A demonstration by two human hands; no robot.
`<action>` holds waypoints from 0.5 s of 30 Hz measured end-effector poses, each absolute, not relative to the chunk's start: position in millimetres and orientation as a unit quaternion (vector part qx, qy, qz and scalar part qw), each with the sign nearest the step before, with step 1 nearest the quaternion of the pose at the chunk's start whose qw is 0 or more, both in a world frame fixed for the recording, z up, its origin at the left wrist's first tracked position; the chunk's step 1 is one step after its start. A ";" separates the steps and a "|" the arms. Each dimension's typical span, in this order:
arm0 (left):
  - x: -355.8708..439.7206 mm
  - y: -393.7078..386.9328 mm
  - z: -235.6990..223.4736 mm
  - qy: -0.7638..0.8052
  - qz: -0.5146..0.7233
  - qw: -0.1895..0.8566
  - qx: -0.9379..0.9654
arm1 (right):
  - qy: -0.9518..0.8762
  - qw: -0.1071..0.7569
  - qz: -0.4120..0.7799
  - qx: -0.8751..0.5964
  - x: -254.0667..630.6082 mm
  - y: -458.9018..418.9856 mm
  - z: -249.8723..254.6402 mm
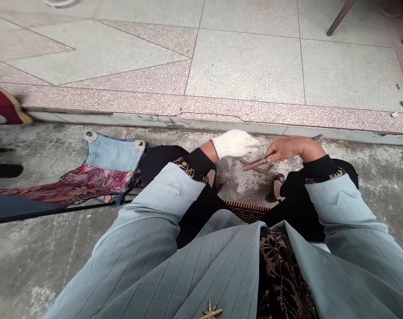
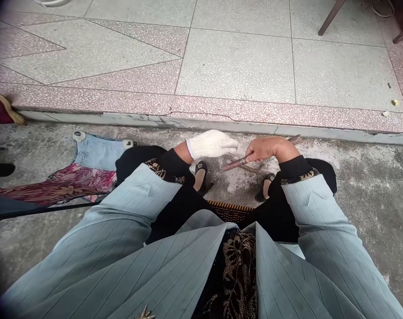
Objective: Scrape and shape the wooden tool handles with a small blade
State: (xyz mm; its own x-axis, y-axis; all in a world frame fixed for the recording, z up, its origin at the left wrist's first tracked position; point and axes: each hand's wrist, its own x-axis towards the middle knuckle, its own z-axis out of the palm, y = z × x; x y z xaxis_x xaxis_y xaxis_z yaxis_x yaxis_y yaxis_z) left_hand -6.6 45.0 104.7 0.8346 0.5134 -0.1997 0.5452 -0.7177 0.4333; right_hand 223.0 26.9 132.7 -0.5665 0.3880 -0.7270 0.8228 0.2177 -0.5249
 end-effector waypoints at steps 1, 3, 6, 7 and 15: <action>-6.9 45.4 104.1 0.278 -0.016 0.270 0.922 | 0.741 0.215 -0.522 0.363 223.8 25.3 134.0; -6.2 45.5 102.4 0.266 0.023 0.335 0.904 | 0.731 0.153 -0.579 0.326 228.0 22.3 140.5; -3.0 43.4 97.8 0.266 0.082 0.422 0.863 | 0.719 0.010 -0.597 0.356 238.6 19.8 154.2; -1.7 42.3 95.8 0.275 0.093 0.439 0.850 | 0.715 -0.035 -0.588 0.377 242.4 19.7 157.8; 7.3 35.0 85.5 0.284 0.002 0.399 0.872 | 0.696 -0.068 -0.351 0.623 244.3 29.8 139.1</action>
State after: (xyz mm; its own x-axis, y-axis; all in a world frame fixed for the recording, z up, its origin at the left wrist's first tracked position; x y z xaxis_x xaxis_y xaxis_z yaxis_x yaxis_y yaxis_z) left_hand 7.3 35.0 85.5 0.8389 0.4961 -0.2238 0.4936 -0.5203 0.6969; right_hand 244.3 29.8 139.1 -0.2154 0.9145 -0.3424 0.8191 -0.0217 -0.5733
